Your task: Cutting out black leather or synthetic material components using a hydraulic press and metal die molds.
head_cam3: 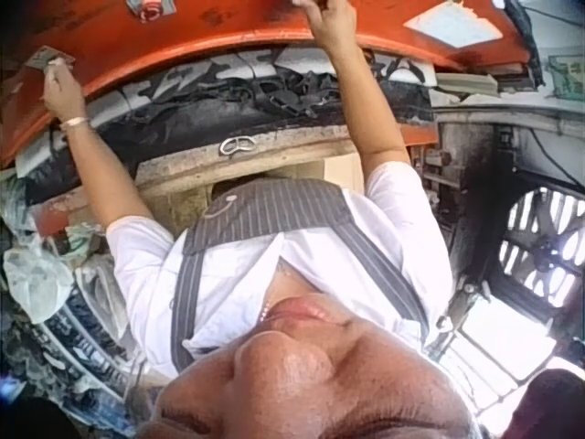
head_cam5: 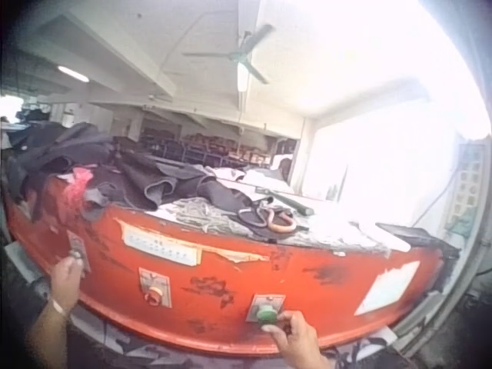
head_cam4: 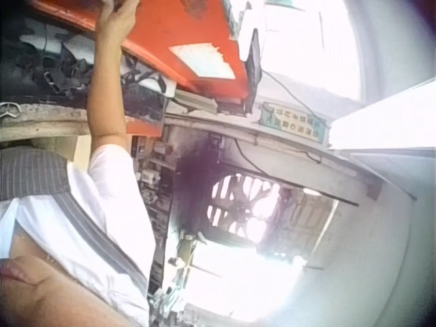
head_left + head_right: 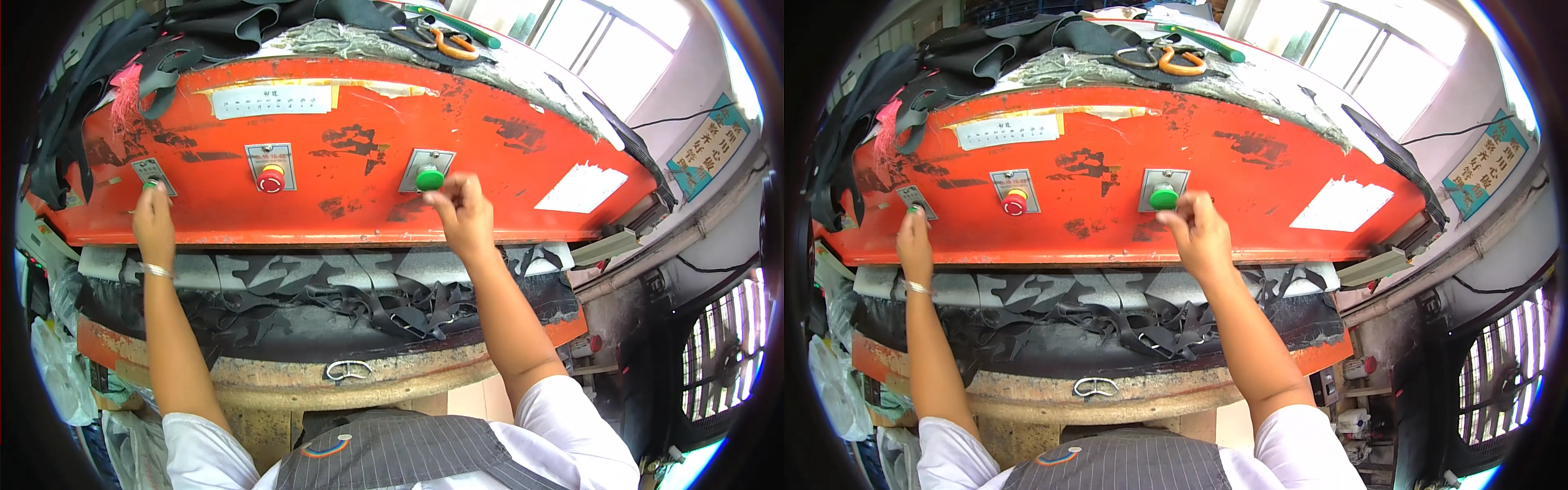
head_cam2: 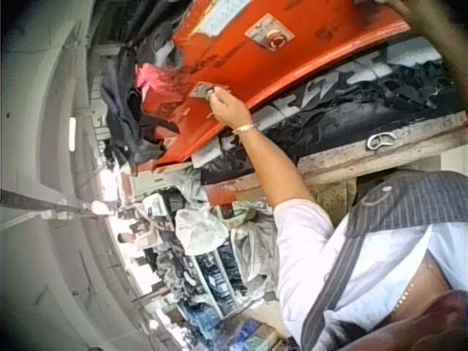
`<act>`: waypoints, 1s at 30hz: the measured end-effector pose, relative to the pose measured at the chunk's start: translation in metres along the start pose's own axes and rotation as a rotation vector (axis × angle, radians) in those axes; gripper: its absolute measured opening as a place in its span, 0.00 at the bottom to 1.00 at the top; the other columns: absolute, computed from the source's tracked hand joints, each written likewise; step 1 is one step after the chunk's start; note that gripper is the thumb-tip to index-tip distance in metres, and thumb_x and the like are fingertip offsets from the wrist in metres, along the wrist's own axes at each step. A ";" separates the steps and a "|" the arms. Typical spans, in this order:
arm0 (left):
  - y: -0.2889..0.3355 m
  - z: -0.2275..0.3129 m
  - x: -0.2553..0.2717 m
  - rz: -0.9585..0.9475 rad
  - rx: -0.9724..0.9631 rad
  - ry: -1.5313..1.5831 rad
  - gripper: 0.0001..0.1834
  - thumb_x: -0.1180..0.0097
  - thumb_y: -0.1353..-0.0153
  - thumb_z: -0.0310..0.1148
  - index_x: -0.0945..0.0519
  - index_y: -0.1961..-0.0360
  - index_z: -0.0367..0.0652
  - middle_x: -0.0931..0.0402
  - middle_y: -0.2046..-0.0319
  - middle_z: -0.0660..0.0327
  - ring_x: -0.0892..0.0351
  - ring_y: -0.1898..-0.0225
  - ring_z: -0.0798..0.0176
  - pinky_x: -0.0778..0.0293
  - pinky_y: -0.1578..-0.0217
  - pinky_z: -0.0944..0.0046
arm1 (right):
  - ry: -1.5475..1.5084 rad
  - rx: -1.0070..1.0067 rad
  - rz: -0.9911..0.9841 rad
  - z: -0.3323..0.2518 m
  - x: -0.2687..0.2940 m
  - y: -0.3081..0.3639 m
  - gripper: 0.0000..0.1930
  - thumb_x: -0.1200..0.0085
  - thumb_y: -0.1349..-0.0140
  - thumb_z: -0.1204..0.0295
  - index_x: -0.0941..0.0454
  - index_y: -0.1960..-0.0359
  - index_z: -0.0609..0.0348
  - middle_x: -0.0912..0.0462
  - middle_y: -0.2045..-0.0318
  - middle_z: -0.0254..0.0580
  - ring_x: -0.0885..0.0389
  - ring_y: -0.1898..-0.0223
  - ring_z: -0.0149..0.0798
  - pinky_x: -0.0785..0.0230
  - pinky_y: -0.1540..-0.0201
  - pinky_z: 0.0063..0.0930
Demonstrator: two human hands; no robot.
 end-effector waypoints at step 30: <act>0.226 0.138 -0.093 -0.980 0.222 -0.197 0.13 0.41 0.45 0.38 0.18 0.76 0.38 0.22 0.73 0.51 0.24 0.70 0.47 0.29 0.66 0.54 | 0.182 0.494 -0.903 0.052 0.007 0.075 0.14 0.48 0.45 0.68 0.22 0.57 0.58 0.20 0.60 0.47 0.21 0.56 0.50 0.27 0.54 0.41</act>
Point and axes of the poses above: each hand's wrist, its own y-axis away from the middle knuckle, its own x-axis out of the back of the hand, z = x × y, the point moved 4 cm from there along -y, towards the middle knuckle
